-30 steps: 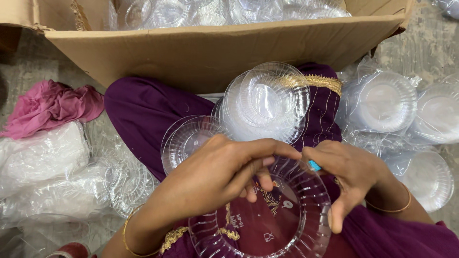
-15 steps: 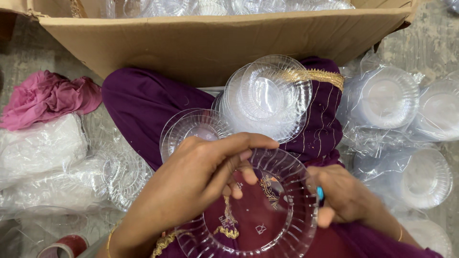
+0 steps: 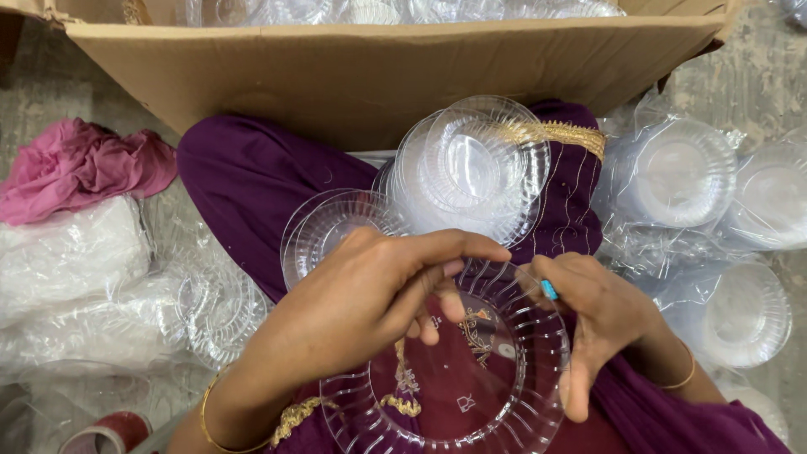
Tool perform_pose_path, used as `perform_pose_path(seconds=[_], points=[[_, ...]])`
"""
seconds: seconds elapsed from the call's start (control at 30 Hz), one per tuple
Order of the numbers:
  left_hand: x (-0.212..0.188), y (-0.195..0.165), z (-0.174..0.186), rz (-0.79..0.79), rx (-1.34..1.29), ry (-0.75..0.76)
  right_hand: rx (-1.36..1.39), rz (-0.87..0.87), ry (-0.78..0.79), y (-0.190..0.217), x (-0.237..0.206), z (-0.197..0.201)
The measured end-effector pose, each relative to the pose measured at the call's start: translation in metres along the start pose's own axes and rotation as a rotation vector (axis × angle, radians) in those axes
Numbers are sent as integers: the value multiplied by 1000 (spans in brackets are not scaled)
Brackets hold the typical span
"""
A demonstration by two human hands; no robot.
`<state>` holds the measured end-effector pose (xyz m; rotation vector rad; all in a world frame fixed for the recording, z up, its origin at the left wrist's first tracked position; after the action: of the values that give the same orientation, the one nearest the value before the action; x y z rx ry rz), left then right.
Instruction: The person sits on the floor and repeatedly picks up clear plastic plates from a cardboard box. Using a small blue utility knife, they trim the edges of each plate and then place the trimmed plate into a growing stack on their lap.
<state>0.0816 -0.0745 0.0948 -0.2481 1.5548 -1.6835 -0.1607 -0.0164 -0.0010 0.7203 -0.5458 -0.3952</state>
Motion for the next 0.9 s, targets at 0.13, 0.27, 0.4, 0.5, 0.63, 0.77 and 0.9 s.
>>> perform_pose_path(seconds=[0.13,0.27,0.4,0.5,0.63,0.77,0.9], points=[[-3,3,-1,-17,-32,-23,-90,148,-72,2,-20,-9],[-11,10,-2,-1,-37,-61,-157,-23,-138,11,-46,-23],[-22,10,3,-36,0,-159,-222,-186,-147,31,-52,-48],[-27,4,11,-49,26,-265,-85,-105,-292,41,-33,-46],[-16,1,13,-184,114,-488,478,-526,-755,24,-17,-18],[11,54,26,-159,27,-560,136,-678,-1004,-1,-6,23],[28,137,44,203,838,-658,-243,-806,-946,-39,-8,41]])
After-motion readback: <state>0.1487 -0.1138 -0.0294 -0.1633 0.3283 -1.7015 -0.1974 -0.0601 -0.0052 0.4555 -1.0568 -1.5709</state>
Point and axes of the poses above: each hand's wrist, its own x-axis towards the middle knuckle, its own z-axis out of the back of the hand, y = z × x, the point moved 5 cm from there along x, towards the middle knuckle, and after that the axes turned 7 degrees about z, right-handed, at the moved point
